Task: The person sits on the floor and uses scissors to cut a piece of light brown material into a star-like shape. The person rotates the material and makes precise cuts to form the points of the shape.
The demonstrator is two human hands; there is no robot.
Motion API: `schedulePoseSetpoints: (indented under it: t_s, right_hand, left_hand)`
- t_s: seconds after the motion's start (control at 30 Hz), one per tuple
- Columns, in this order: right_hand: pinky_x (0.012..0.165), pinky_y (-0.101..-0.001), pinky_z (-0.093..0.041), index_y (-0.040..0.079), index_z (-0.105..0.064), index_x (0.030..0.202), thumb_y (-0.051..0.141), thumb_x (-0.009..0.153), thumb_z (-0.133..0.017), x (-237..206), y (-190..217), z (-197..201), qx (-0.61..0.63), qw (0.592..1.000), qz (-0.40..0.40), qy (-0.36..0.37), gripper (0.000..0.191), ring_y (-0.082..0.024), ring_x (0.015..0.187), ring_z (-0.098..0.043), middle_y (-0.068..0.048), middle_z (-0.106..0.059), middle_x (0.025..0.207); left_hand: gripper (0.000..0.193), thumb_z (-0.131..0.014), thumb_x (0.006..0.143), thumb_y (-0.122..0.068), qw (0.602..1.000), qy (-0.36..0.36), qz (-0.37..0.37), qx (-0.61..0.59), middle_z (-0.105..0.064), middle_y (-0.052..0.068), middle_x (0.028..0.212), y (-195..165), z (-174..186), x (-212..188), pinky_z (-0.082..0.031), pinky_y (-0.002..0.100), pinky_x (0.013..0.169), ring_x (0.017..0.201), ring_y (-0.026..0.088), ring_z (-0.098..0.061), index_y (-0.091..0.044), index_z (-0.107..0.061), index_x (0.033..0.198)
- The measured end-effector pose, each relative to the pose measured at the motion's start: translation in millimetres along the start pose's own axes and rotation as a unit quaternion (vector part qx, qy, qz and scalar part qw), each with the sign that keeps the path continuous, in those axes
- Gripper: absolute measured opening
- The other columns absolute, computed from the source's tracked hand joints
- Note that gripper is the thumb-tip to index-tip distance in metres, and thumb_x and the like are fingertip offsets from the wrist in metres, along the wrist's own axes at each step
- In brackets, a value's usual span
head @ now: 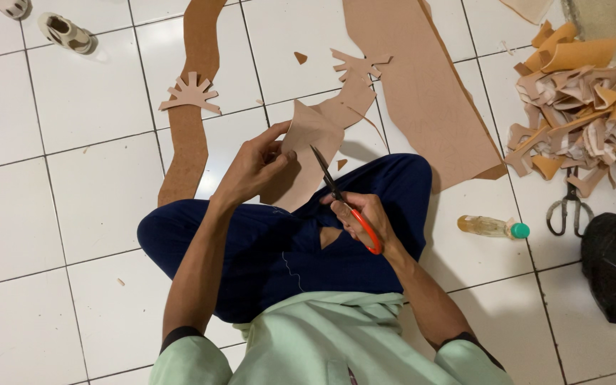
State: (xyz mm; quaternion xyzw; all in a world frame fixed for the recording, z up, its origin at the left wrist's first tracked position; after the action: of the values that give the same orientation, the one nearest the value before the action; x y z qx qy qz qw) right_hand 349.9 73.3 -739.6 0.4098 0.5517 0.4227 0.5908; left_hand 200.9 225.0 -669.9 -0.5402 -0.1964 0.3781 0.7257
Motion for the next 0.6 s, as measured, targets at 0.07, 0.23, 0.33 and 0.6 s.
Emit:
schedulePoseSetpoints:
  t_s: [0.07, 0.23, 0.33, 0.6]
  right_hand:
    - [0.04, -0.0201, -0.033, -0.001, -0.077, 0.101, 0.052, 0.095, -0.066, -0.8, -0.1, 2.6, -0.045, 0.999, 0.01, -0.019, 0.055, -0.003, 0.046, -0.043, 0.006, -0.05, 0.055]
    - [0.037, -0.0225, -0.032, -0.005, -0.07, 0.091, 0.045, 0.097, -0.066, -0.2, -9.7, -6.7, 0.035, 0.999, -0.011, -0.007, 0.05, -0.006, 0.042, -0.041, 0.001, -0.047, 0.055]
    - [0.04, -0.0226, -0.037, 0.001, -0.066, 0.094, 0.047, 0.099, -0.056, 3.7, -9.2, -18.0, 0.117, 0.993, 0.01, 0.007, 0.047, -0.006, 0.045, -0.045, 0.0, -0.051, 0.06]
    - [0.042, -0.0242, -0.038, -0.002, -0.06, 0.087, 0.046, 0.105, -0.054, -1.0, -14.6, -31.1, 0.213, 0.977, 0.01, 0.019, 0.052, -0.007, 0.047, -0.043, -0.001, -0.049, 0.062]
  left_hand:
    - [0.055, -0.066, 0.096, -0.012, 1.0, 0.0, 0.005, 0.0, -0.076, 0.015, 0.091, 5.0, -0.3, -1.0, -0.054, 0.034, 0.067, 0.072, 0.017, -0.066, -0.009, -0.052, 0.149]
    - [0.056, -0.064, 0.097, -0.014, 0.997, -0.019, -0.031, -0.068, -0.077, 0.014, 0.107, 10.1, -3.2, -3.5, -0.057, 0.031, 0.07, 0.08, 0.016, -0.07, -0.006, -0.048, 0.15]
    - [0.063, -0.064, 0.093, -0.017, 0.994, -0.032, 0.056, -0.089, -0.073, 0.015, 0.109, 31.9, -21.2, -7.6, -0.062, 0.033, 0.069, 0.084, 0.018, -0.074, -0.01, -0.044, 0.153]
    - [0.065, -0.066, 0.096, -0.019, 0.996, -0.019, -0.016, -0.088, -0.077, 0.014, 0.105, 22.2, -24.4, -15.8, -0.06, 0.032, 0.071, 0.084, 0.017, -0.073, -0.007, -0.041, 0.155]
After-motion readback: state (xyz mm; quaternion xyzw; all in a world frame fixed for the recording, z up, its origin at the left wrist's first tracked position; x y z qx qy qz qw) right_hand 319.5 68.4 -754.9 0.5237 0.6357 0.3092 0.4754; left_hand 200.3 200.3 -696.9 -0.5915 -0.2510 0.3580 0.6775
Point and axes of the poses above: each hand's wrist, its own x-axis towards the middle knuckle, its own z-axis out of the back of the hand, y = z × x, the point moved 10 cm from there along x, towards the middle knuckle
